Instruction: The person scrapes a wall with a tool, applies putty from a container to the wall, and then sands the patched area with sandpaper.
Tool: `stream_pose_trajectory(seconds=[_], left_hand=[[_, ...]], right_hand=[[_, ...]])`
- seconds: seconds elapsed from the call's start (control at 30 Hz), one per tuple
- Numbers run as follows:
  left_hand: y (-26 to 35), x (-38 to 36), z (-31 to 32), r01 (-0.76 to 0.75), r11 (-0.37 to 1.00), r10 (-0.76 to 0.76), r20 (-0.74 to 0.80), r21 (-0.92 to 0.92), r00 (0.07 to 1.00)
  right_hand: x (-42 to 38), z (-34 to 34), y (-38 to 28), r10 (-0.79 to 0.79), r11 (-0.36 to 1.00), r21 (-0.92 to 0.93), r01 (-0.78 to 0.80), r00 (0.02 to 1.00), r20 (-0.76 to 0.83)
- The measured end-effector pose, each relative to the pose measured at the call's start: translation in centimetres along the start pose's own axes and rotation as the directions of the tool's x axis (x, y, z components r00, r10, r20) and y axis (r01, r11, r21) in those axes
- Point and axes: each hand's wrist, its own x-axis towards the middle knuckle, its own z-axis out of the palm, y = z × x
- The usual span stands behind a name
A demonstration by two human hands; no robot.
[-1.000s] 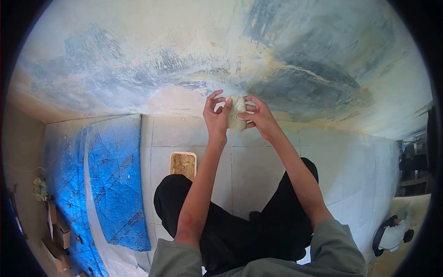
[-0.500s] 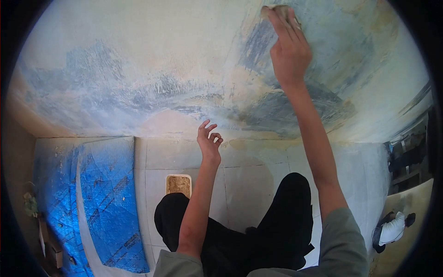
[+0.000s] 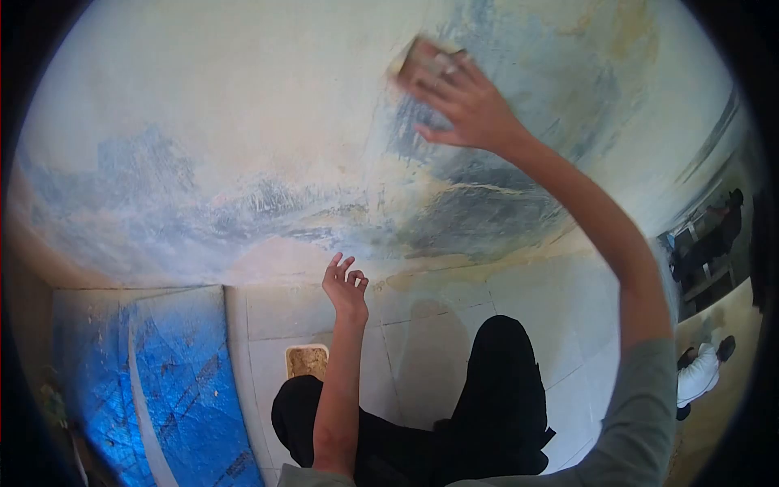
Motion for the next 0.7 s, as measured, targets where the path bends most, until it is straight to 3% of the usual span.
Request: stream_pose_trajectory(seconds=[0.07,0.1,0.17,0.2,0.3,0.33,0.37,0.43,0.47,0.5,0.57,0.6,0.7], left_hand=[[-0.2,-0.1,0.1,0.011,1.000,-0.011,-0.009,0.019,1.000],[-0.3,0.0,0.2,0.015,1.000,-0.015,0.000,0.023,1.000],[-0.5,0.0,0.2,0.040,0.999,-0.042,-0.039,-0.034,0.998],[-0.6,0.0,0.2,0.051,0.998,-0.052,-0.032,-0.036,0.998],[-0.7,0.3,0.4,0.013,1.000,-0.014,-0.032,-0.021,0.999],[-0.8,0.3,0.3,0.018,1.000,-0.019,-0.034,-0.015,0.999],[-0.8,0.2,0.2,0.029,1.000,-0.029,-0.041,-0.008,0.999],[-0.8,0.1,0.1,0.023,1.000,-0.024,-0.042,-0.012,0.999],[-0.7,0.1,0.1,0.015,1.000,-0.016,-0.036,-0.025,0.999],[-0.7,0.1,0.0,0.020,1.000,-0.020,-0.031,-0.023,0.999],[-0.6,0.0,0.1,0.004,0.999,-0.006,-0.060,-0.032,0.998],[-0.6,-0.1,0.2,-0.001,1.000,-0.001,-0.064,-0.025,0.998],[-0.9,0.1,-0.2,0.000,1.000,0.001,-0.067,0.010,0.998]], right_hand=[[0.4,-0.7,2.6,-0.345,0.938,0.056,0.341,0.923,0.167],[0.7,-1.6,4.3,-0.340,0.940,0.049,0.337,0.924,0.174],[1.0,-3.5,6.7,0.017,0.998,0.055,-0.027,0.986,0.165],[0.8,-3.4,8.2,0.099,0.995,0.030,-0.098,0.994,-0.037],[0.1,-2.9,4.7,-0.056,0.998,-0.030,0.057,0.998,0.032],[-0.1,-2.3,5.0,-0.311,0.949,0.003,0.315,0.937,0.156],[0.8,-3.1,6.1,-0.313,0.949,0.001,0.316,0.938,0.151],[2.2,-5.0,9.5,-0.125,0.992,0.054,0.115,0.962,0.242],[2.6,-5.2,11.0,-0.010,1.000,-0.019,0.013,0.990,0.142],[1.9,-4.7,10.9,-0.008,1.000,-0.024,0.012,0.989,0.146],[2.5,-5.1,8.1,-0.053,0.997,-0.056,0.050,0.997,-0.059],[1.6,-4.4,8.1,-0.182,0.976,-0.104,0.190,0.980,0.086],[3.0,-6.0,10.2,-0.246,0.962,-0.077,0.261,0.955,0.164]])
